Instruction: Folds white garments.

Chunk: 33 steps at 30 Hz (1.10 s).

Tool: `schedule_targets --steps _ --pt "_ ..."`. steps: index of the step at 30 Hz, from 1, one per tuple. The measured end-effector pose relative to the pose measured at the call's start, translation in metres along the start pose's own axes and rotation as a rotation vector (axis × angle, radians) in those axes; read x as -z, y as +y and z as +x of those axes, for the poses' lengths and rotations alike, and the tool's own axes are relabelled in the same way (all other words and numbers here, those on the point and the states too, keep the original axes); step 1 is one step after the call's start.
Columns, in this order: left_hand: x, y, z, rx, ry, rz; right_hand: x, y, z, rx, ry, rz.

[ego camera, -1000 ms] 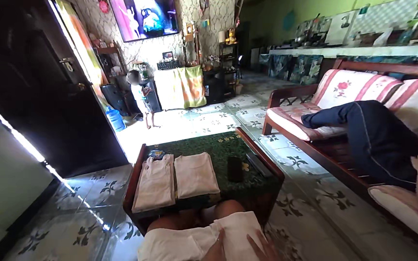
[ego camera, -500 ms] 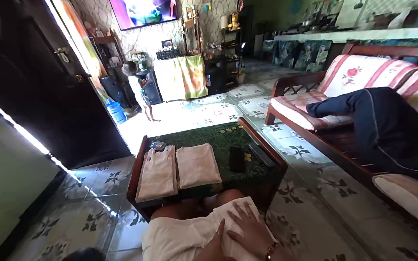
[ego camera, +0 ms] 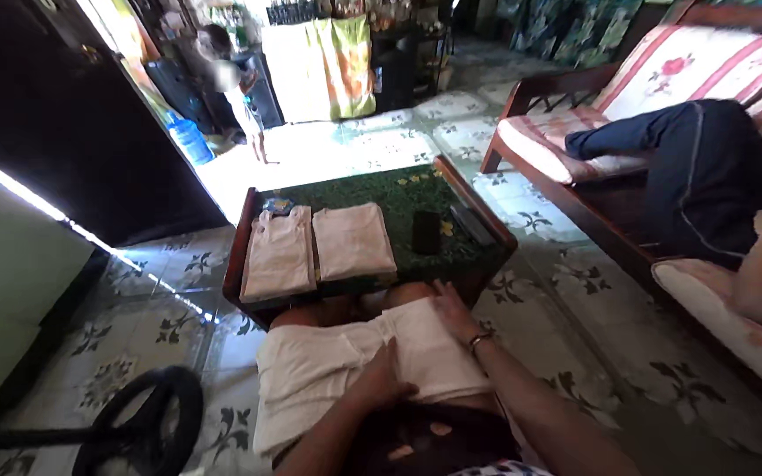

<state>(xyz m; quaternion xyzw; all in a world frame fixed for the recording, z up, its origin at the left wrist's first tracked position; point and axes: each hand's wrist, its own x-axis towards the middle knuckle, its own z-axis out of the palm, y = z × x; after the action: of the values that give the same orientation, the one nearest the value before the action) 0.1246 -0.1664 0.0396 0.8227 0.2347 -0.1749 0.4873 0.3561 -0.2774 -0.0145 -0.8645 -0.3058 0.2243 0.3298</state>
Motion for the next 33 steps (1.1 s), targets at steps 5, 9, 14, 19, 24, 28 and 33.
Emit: schedule_targets --steps 5,9,14,19,24,28,33 --pt "0.027 0.000 -0.043 -0.030 0.173 -0.103 0.029 0.024 -0.055 -0.457 -0.082 0.466" --pt "0.041 -0.014 -0.058 -0.035 0.079 -0.431 0.045 0.007 -0.086 -0.483 -0.135 0.741" --pt "0.051 -0.007 -0.057 -0.073 0.105 -0.921 0.049 -0.074 -0.091 -0.378 -0.101 0.900" --pt "0.078 -0.021 -0.075 -0.043 0.191 -1.263 0.002 -0.185 -0.099 -0.141 -0.368 0.836" --pt "0.091 -0.117 -0.101 -0.249 0.607 -1.516 -0.086 -0.245 -0.097 0.109 -1.065 0.938" --pt "0.069 -0.198 -0.104 -0.206 0.916 -1.543 -0.119 -0.210 -0.086 0.124 -0.572 0.530" --pt "0.059 -0.211 -0.100 -0.383 0.825 -1.602 -0.119 -0.138 -0.074 -0.567 -0.460 0.533"
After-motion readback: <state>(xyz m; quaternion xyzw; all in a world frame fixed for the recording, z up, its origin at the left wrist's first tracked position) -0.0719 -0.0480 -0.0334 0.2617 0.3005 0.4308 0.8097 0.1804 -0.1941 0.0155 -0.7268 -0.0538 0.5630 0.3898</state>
